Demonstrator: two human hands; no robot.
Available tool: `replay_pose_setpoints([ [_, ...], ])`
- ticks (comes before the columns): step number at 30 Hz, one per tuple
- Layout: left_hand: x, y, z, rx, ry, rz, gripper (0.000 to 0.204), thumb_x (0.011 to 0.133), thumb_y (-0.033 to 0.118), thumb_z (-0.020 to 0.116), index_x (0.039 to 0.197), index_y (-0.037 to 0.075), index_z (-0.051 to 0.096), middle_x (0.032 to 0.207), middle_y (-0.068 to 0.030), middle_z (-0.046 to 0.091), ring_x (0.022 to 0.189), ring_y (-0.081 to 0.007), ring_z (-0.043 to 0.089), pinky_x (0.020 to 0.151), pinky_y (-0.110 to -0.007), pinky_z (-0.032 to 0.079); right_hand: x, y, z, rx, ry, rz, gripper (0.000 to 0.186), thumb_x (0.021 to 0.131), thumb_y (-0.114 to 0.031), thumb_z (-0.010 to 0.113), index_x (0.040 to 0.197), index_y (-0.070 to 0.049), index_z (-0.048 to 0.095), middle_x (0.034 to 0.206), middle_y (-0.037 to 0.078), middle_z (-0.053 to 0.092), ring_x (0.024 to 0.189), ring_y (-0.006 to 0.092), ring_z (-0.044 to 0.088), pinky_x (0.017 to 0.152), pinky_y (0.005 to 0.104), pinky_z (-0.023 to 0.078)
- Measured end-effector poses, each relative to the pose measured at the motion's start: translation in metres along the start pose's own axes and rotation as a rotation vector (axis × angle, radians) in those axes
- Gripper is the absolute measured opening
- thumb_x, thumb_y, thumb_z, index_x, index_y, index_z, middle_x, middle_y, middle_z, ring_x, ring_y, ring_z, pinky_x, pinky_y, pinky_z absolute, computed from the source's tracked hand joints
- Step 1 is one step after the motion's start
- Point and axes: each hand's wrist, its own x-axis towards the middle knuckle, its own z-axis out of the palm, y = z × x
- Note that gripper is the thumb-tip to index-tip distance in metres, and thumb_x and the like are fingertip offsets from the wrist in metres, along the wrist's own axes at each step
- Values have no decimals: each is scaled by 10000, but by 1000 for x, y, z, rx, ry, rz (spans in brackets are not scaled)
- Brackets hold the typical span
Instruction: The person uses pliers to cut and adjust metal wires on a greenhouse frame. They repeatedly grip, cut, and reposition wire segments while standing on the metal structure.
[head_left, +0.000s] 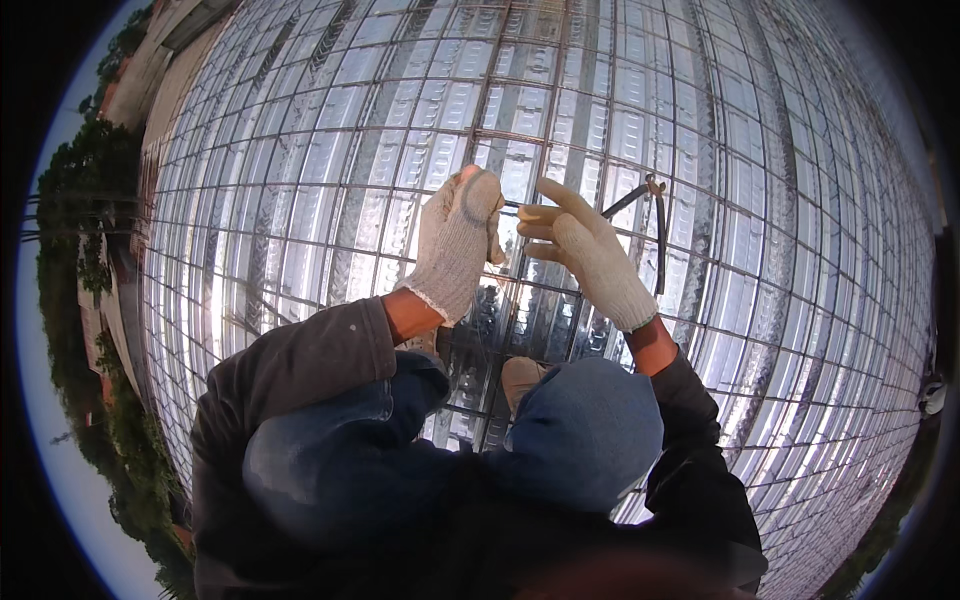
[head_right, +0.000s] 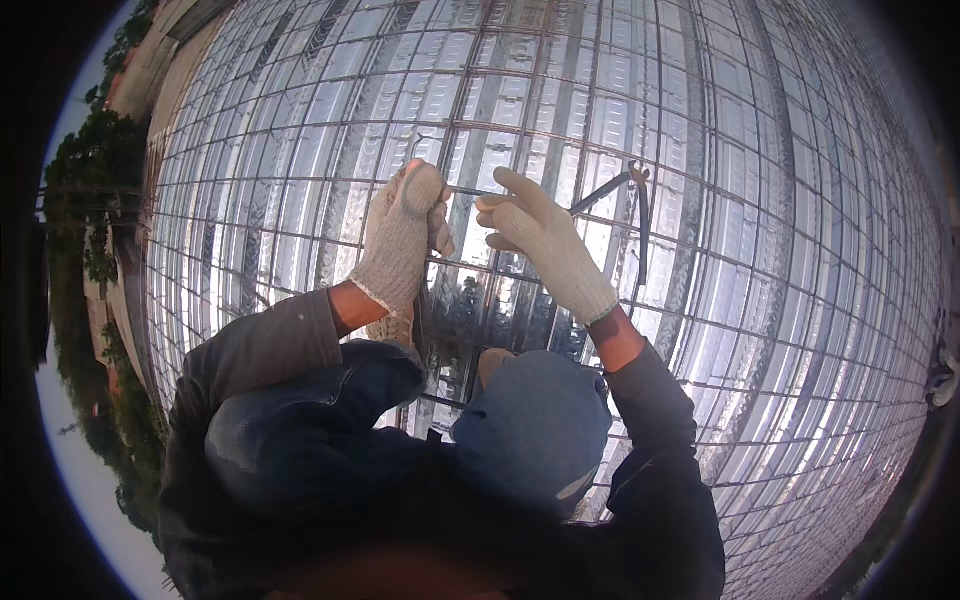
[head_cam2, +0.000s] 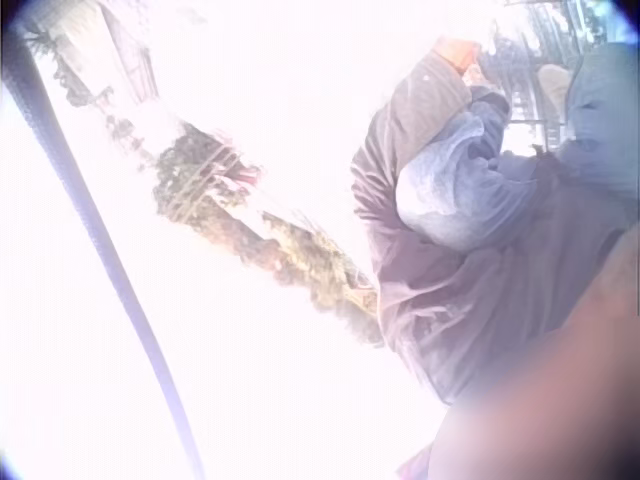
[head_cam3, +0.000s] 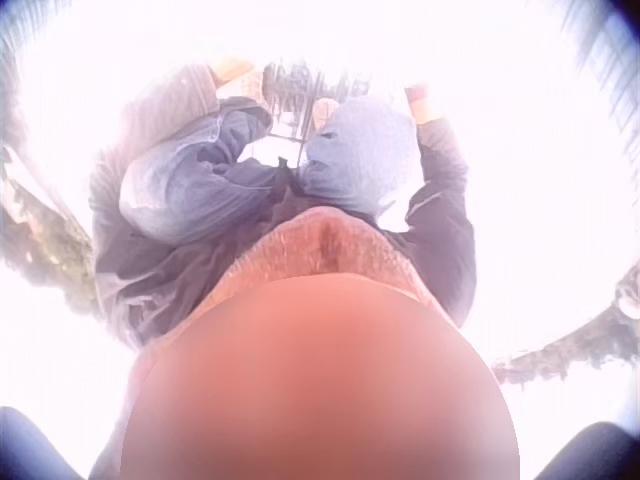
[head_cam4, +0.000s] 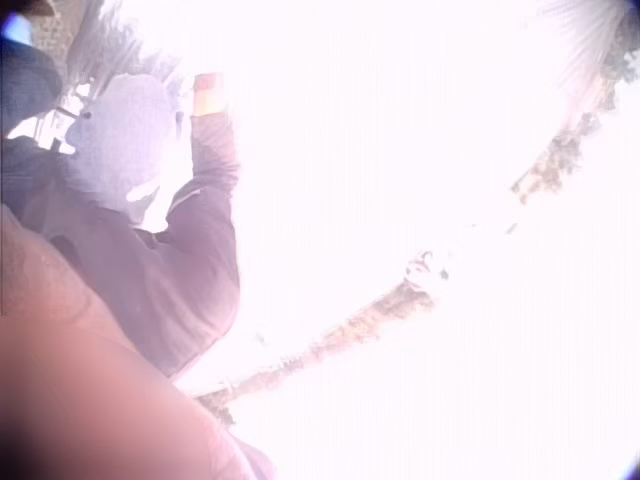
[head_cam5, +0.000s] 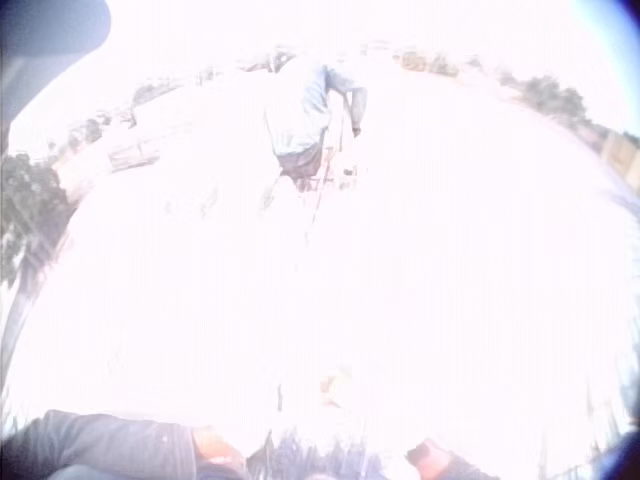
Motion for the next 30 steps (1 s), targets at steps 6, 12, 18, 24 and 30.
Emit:
replay_pose_setpoints([
  [6, 65, -15, -18, -160, -27, 271, 353, 1174, 428, 650, 1014, 119, 593, 732, 37, 534, 599, -87, 536, 530, -289, 485, 32, -23, 49, -48, -268, 197, 971, 1026, -200, 765, 1791, 24, 212, 1449, 201, 704, 1223, 234, 752, 1005, 368, 647],
  [12, 74, -34, -57, -189, -90, -223, 372, 1170, 417, 645, 1130, 48, 667, 876, -72, 750, 710, -224, 723, 676, -393, 617, 17, 31, 45, -394, -81, 204, 542, 1156, -226, 575, 1616, 58, 540, 966, 122, 791, 761, 166, 726, 730, 335, 605],
  [18, 71, -28, -48, -623, -79, -226, 425, 1170, 447, 647, 896, 137, 549, 708, 25, 466, 574, -144, 483, 553, -325, 451, 3, 45, 65, -459, 98, 54, 550, 1194, -363, 521, 1528, 62, 626, 1027, 128, 777, 923, 171, 733, 847, 363, 586],
  [24, 107, -48, -82, -746, -366, 82, 476, 1159, 525, 600, 841, 187, 495, 691, 53, 355, 533, -116, 326, 490, -314, 274, 34, 29, 71, -518, -136, 55, 597, 1196, -382, 502, 1611, 45, 545, 1142, 129, 777, 1071, 185, 734, 987, 358, 588],
  [30, 114, -24, -86, -753, -421, 124, 428, 1191, 462, 548, 884, 164, 569, 696, 44, 417, 538, -124, 382, 520, -308, 306, 63, 34, 87, 161, -74, 460, 341, 1185, -319, 556, 1238, -6, 679, 809, -38, 552, 676, 92, 559, 620, 319, 516],
])
